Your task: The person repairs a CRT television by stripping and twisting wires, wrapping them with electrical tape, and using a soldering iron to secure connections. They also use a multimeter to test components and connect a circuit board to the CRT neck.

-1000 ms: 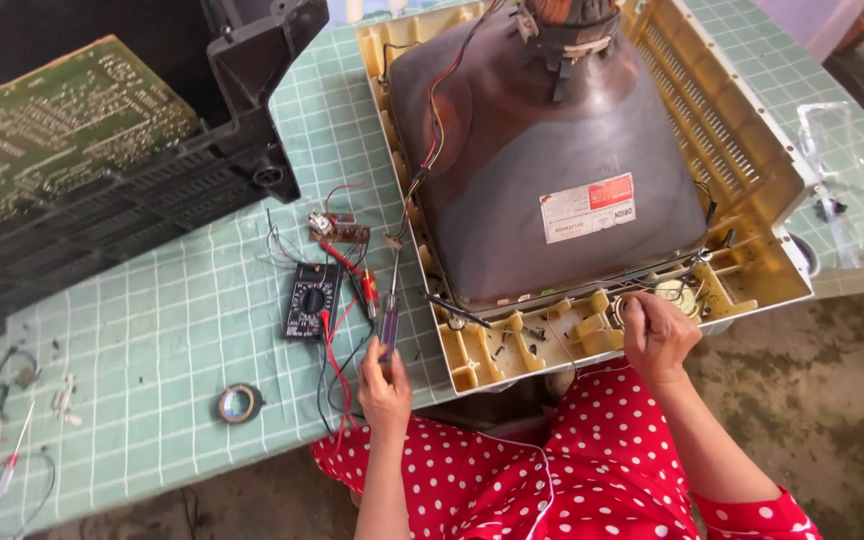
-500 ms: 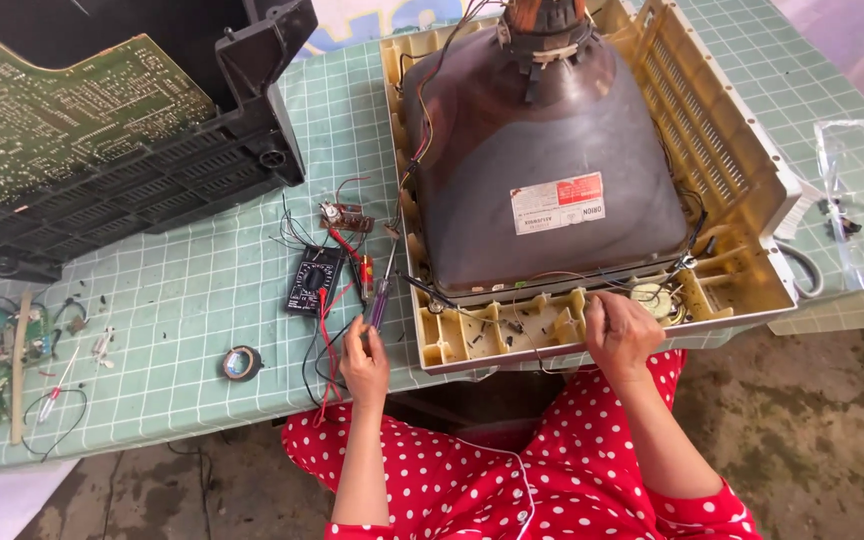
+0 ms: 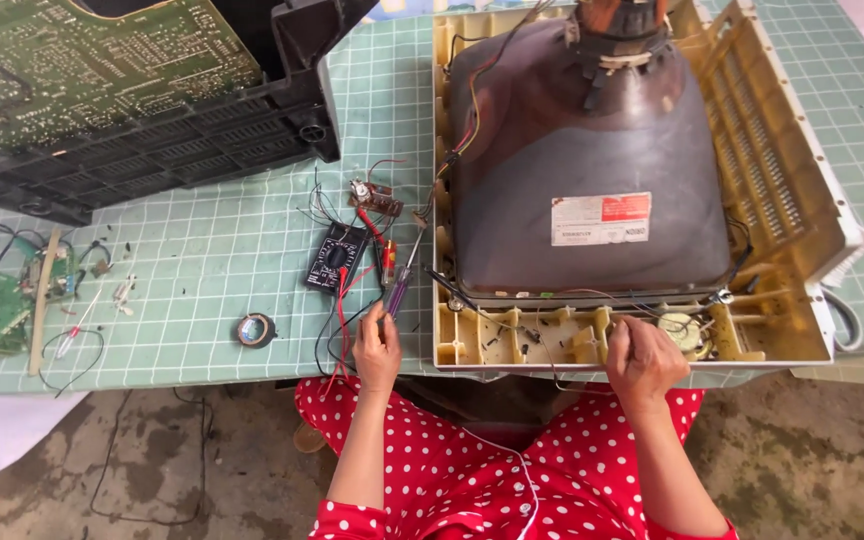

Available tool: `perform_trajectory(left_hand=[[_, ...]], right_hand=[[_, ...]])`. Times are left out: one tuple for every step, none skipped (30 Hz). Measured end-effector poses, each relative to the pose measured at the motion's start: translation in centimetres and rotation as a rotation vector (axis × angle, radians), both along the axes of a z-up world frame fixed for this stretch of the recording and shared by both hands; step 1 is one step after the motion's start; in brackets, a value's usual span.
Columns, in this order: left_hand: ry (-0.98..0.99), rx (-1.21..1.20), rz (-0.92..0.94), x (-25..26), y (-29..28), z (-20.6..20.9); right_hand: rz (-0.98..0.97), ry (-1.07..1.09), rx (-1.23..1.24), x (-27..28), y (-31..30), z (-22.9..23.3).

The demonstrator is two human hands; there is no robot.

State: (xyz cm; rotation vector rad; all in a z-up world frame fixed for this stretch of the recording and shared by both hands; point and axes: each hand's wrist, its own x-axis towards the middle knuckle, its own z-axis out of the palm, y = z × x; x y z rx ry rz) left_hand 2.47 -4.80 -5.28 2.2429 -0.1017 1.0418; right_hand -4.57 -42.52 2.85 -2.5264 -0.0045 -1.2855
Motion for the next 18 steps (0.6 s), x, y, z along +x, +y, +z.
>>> perform_trajectory(left_hand=[[0.007, 0.002, 0.011, 0.1, 0.0, -0.1], [0.001, 0.004, 0.002, 0.2, 0.0, -0.2], [-0.003, 0.007, -0.009, 0.3, 0.1, -0.2], [0.005, 0.012, -0.001, 0.3, 0.2, -0.3], [0.006, 0.022, -0.001, 0.3, 0.2, -0.4], [0.007, 0.031, -0.002, 0.3, 0.2, -0.5], [0.014, 0.033, 0.006, 0.4, 0.2, -0.6], [0.016, 0.032, 0.010, 0.5, 0.2, -0.6], [0.021, 0.030, 0.015, 0.4, 0.1, -0.8], [0.032, 0.030, 0.023, 0.1, 0.1, 0.1], [0.103, 0.016, -0.016, -0.1, 0.0, 1.0], [0.174, 0.000, -0.056, -0.3, -0.2, 1.9], [0.182, -0.002, -0.048, -0.3, -0.2, 2.2], [0.184, -0.011, -0.060, -0.2, -0.2, 2.5], [0.185, -0.017, -0.073, -0.2, -0.2, 2.8], [0.192, -0.017, -0.066, 0.0, -0.7, 3.2], [0.157, -0.023, -0.093, 0.3, -1.0, 3.7], [0.121, -0.030, -0.119, 0.6, -1.4, 4.3]], right_hand=[[0.011, 0.007, 0.002, 0.0, 0.1, 0.4], [0.030, -0.005, 0.000, 0.0, 0.2, 0.8], [0.047, -0.016, 0.000, 0.0, 0.4, 1.2], [0.055, -0.009, 0.005, -0.1, 0.4, 0.9], [0.048, -0.006, -0.004, -0.1, 0.3, 0.8], [0.041, -0.004, -0.014, -0.1, 0.1, 0.6], [0.048, 0.002, -0.011, 0.0, 0.0, 0.4], [0.059, 0.011, 0.003, 0.0, -0.1, 0.2], [0.071, 0.023, 0.015, -0.1, -0.3, 0.0], [0.080, 0.034, 0.016, -0.3, 0.3, 0.6], [0.050, 0.091, 0.044, -0.5, 0.8, 1.2], [0.019, 0.148, 0.071, -0.7, 1.3, 1.8], [0.026, 0.157, 0.070, -0.7, 1.3, 1.7], [0.023, 0.161, 0.069, -0.7, 1.2, 1.7], [0.018, 0.163, 0.071, -0.7, 1.2, 1.5], [0.024, 0.171, 0.072, -0.7, 1.2, 1.7], [0.033, 0.180, 0.084, -0.7, 1.3, 1.9], [0.042, 0.189, 0.095, -0.7, 1.4, 2.1]])
